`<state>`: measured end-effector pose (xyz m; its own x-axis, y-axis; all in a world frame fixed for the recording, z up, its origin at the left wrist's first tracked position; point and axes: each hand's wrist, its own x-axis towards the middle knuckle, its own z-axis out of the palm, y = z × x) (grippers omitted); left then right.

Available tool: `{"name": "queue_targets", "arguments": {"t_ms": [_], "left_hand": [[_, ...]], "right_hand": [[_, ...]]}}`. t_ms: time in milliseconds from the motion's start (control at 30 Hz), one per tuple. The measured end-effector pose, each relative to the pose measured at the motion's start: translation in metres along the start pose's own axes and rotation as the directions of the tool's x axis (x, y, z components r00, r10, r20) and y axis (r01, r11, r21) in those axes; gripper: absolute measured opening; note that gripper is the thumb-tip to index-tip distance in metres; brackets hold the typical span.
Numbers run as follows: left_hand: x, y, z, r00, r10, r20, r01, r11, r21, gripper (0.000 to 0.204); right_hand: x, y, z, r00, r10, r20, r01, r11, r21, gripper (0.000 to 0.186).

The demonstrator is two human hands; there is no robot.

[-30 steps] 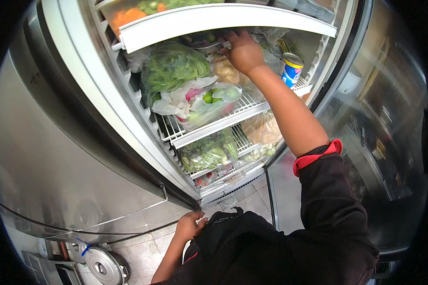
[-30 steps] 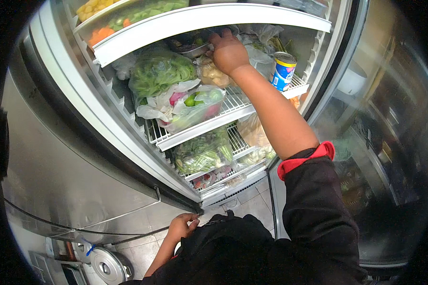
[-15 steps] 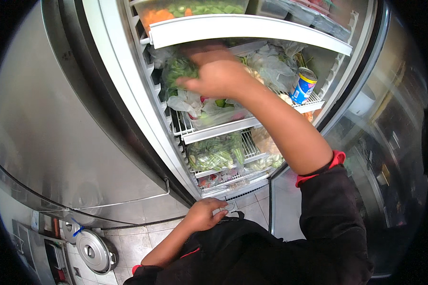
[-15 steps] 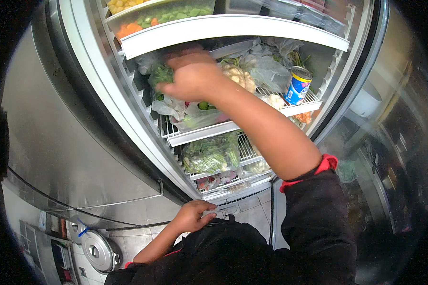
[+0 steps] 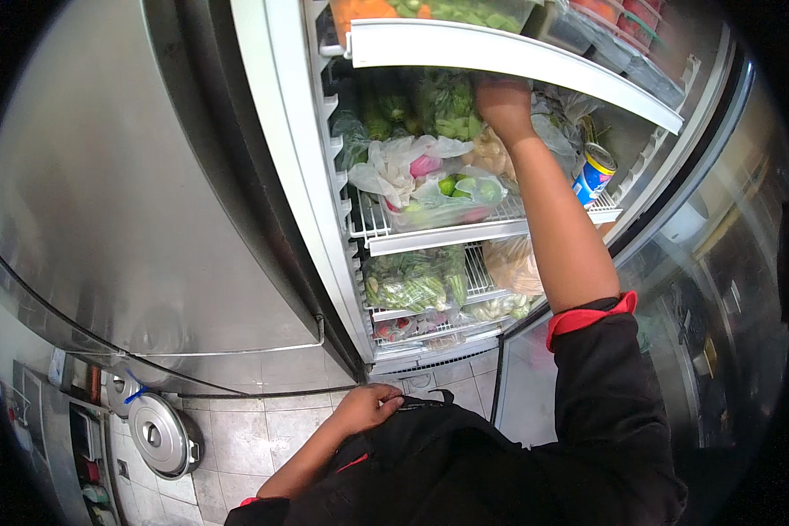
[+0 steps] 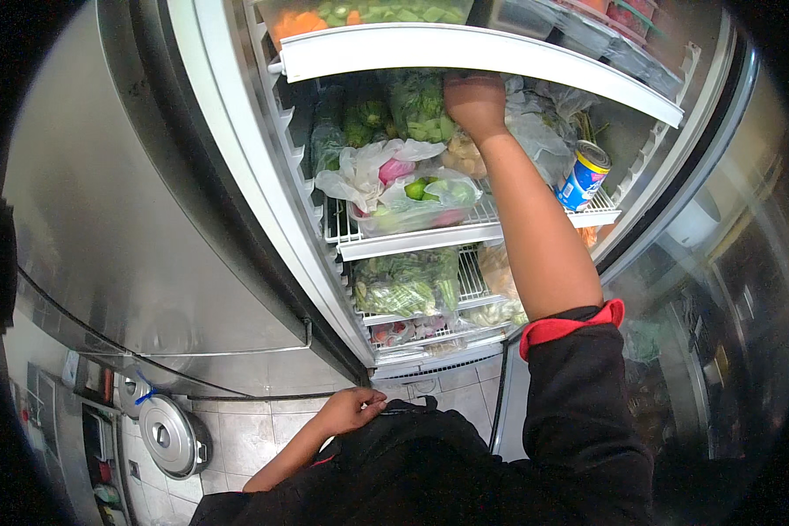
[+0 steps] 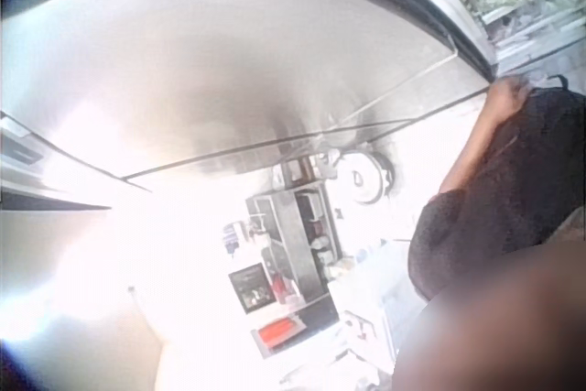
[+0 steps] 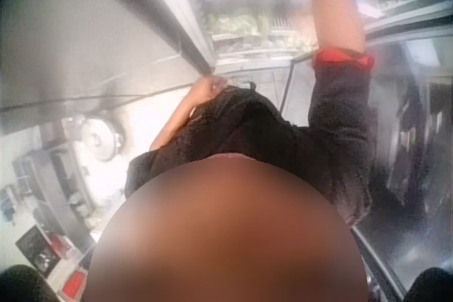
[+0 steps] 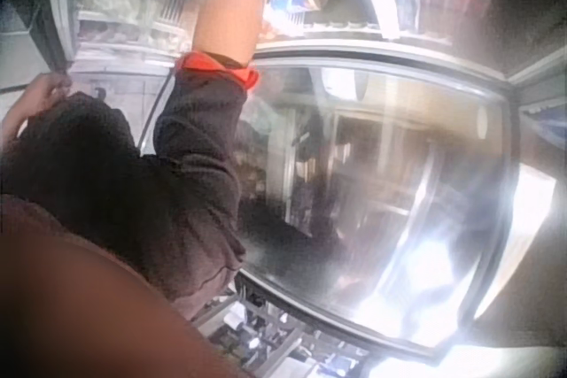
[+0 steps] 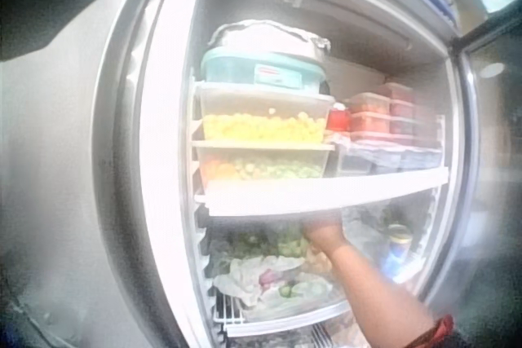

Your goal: The person cleans a gas connection on a kitchen stove using a cloth and a thin wire tool.

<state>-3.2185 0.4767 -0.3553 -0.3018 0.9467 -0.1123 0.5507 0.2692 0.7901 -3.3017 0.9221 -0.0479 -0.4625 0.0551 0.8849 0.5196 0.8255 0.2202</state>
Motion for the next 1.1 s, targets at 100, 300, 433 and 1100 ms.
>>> {"name": "queue_targets", "arguments": {"t_ms": [100,300,433,1100], "left_hand": [[-0.002,-0.007,-0.001,1.000,-0.021,0.018,0.021,1.000,-0.002,0.033],[0.019,-0.008,0.003,0.995,0.003,0.098,-0.006,0.999,0.035,0.031],[0.030,-0.002,0.009,0.988,0.007,0.154,-0.011,1.000,0.026,0.032],[0.075,-0.065,0.133,0.489,-0.157,0.858,0.790,0.496,-0.359,0.048]], "right_hand": [[-0.003,-0.003,-0.002,0.990,0.122,-0.076,-0.106,0.976,0.189,0.037],[-0.009,-0.079,-0.060,0.941,0.200,0.273,-0.304,0.855,0.420,0.049],[-0.019,-0.111,-0.092,0.914,-0.236,0.329,-0.001,0.811,0.585,0.059],[-0.589,-0.063,-0.147,0.057,0.077,0.995,-0.916,0.402,0.021,0.038]]}}
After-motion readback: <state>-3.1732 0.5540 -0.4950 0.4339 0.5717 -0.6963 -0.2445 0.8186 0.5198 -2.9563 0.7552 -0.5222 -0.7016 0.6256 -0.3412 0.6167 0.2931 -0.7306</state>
